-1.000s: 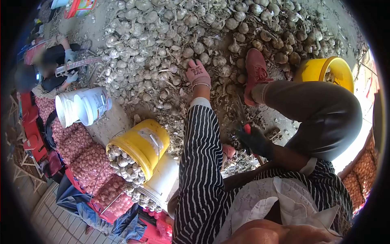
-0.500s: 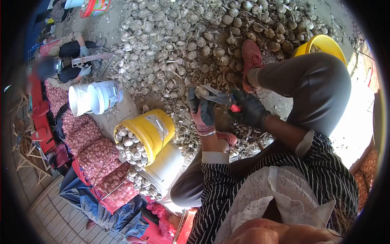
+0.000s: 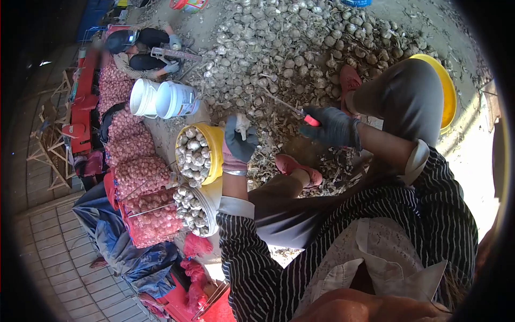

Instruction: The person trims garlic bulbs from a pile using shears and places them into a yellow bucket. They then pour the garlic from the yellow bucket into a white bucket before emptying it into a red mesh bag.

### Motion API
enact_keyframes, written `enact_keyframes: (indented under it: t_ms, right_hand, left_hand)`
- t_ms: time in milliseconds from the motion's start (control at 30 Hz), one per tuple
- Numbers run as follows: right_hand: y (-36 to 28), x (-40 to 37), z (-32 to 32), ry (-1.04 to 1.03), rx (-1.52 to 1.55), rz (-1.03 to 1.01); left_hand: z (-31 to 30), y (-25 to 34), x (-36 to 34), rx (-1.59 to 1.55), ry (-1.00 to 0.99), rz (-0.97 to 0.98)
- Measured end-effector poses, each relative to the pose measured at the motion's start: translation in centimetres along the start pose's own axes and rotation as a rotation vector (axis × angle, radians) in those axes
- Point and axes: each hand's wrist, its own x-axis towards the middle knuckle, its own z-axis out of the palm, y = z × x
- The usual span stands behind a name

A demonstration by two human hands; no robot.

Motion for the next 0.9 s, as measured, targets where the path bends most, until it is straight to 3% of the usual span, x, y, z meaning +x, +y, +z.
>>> enact_keyframes:
  t_ms: [67, 133, 200, 233, 267, 333, 367, 600, 667, 700, 900]
  right_hand:
    - [-7.3, -0.7, -3.6, -0.047, -0.193, 0.036]
    - [-10.5, 0.2, -5.5, -0.034, -0.469, -0.164]
    - [-12.0, 2.7, -7.2, -0.049, -0.624, -0.262]
    - [-12.5, 4.1, -7.9, -0.061, -0.763, -0.350]
    - [-12.6, 5.6, -8.3, -0.067, -0.775, -0.357]
    - [-12.3, 8.8, -8.8, 0.028, -1.058, -0.377]
    - [-12.5, 10.3, -9.0, -0.038, -1.104, -0.287]
    - [0.3, 21.7, -5.7, -0.172, -1.180, -0.297]
    - [4.1, 23.7, -4.6, -0.183, -1.134, -0.382]
    - [5.3, 24.6, -4.0, -0.220, -1.140, -0.313]
    - [11.0, 27.2, -1.4, -0.291, -0.952, -0.071]
  left_hand:
    - [0.9, 4.1, -2.0, 0.138, 0.201, -0.039]
    - [1.1, 6.7, -3.0, 0.211, 0.193, -0.047]
    - [1.3, 7.7, -3.0, 0.089, -0.010, -0.021]
    - [1.3, 7.6, -2.2, 0.058, -0.243, 0.052]
    - [1.4, 7.3, -1.4, 0.051, -0.248, 0.065]
    - [1.0, 6.1, 0.2, -0.173, 0.173, 0.208]
    - [0.9, 5.2, 1.2, -0.259, 0.125, 0.230]
    - [-6.9, -0.4, 11.2, -0.620, 0.257, 0.144]
    - [-9.1, -1.0, 12.8, -0.656, 0.281, 0.111]
    - [-9.6, -1.2, 13.8, -0.636, 0.216, 0.148]
    - [-13.2, -3.8, 18.9, -0.800, 0.325, 0.023]
